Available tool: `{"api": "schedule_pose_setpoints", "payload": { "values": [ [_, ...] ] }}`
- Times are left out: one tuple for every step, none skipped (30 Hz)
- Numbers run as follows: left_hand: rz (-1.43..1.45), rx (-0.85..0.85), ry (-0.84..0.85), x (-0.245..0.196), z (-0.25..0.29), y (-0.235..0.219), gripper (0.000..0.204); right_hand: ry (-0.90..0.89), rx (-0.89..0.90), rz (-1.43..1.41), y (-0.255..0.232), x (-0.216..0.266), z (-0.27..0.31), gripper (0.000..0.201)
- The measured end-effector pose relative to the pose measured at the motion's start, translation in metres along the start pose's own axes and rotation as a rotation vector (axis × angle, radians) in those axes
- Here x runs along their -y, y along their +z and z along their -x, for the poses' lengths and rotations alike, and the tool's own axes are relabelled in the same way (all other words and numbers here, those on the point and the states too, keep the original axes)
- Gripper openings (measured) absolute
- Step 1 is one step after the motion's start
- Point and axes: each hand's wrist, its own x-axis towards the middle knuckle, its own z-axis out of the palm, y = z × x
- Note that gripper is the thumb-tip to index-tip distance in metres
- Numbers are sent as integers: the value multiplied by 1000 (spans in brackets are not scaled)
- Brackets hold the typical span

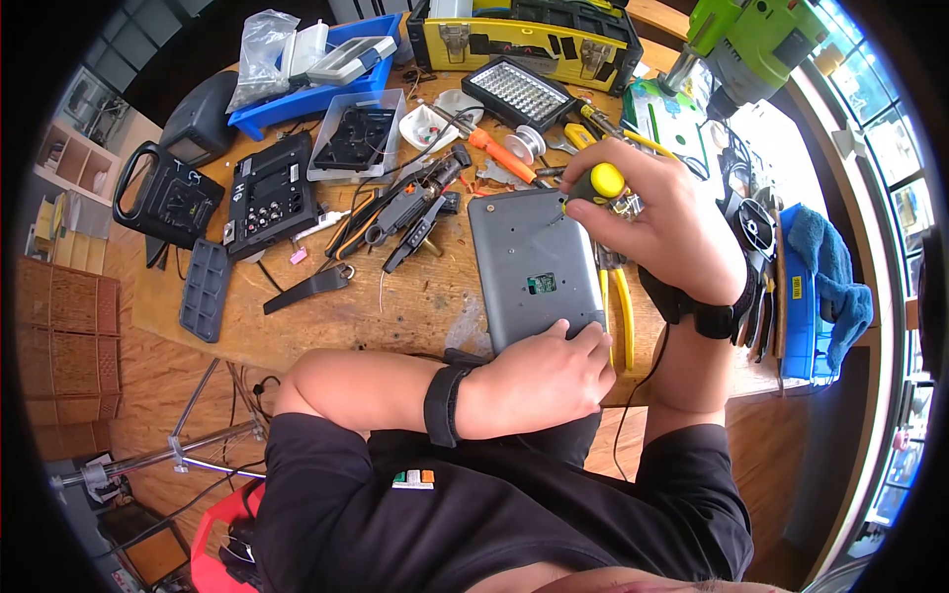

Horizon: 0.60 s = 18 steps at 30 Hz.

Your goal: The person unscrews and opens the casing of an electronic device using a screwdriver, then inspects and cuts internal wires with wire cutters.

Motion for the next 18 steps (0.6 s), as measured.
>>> {"api": "schedule_pose_setpoints", "payload": {
  "values": [
    [-28,-4,4,0,0,0,39,-13,26,-4,0,-2,0,21],
    [-57,-9,9,0,0,-1,39,-27,53,-7,1,-4,-1,21],
    [-57,-9,10,0,0,-1,39,-26,53,-7,3,-7,-2,21],
    [-57,-3,8,0,0,-1,39,-145,-5,14,6,-11,-3,22],
    [-55,5,7,0,0,-2,40,-261,-62,35,8,-13,-3,23],
    [-51,8,9,0,0,-2,40,-256,-61,32,6,-12,-2,23],
    [-45,19,-1,-1,-1,-2,40,-246,-60,33,1,-7,1,23],
    [-37,31,-10,-1,-1,-2,40,-234,-58,32,-4,-3,4,24],
    [-26,37,-5,0,-1,-1,40,-296,-84,0,-7,1,7,25],
    [-37,-53,12,2,-2,0,30,-430,-136,-15,-10,7,9,16],
    [-44,-142,31,2,-4,-1,22,-567,-219,-87,-7,10,11,16],
    [-11,-150,-18,-1,-1,-4,23,-702,-304,-159,-2,13,13,19],
    [-80,-188,1,-1,0,-2,23,-742,-341,-177,3,19,19,27],
    [-153,-229,17,1,0,0,23,-789,-378,-194,5,24,25,35],
    [-54,-217,-1,0,1,-1,23,-852,-278,-138,-7,26,27,39],
    [-35,-105,-31,-1,-2,-7,22,-916,-178,-80,-17,27,29,44],
    [-68,-122,-24,-1,-3,-11,21,-971,-225,-131,-14,24,28,40],
    [-103,-142,-18,-1,-2,-13,21,-946,-274,-120,-13,25,31,39]
  ]
}}
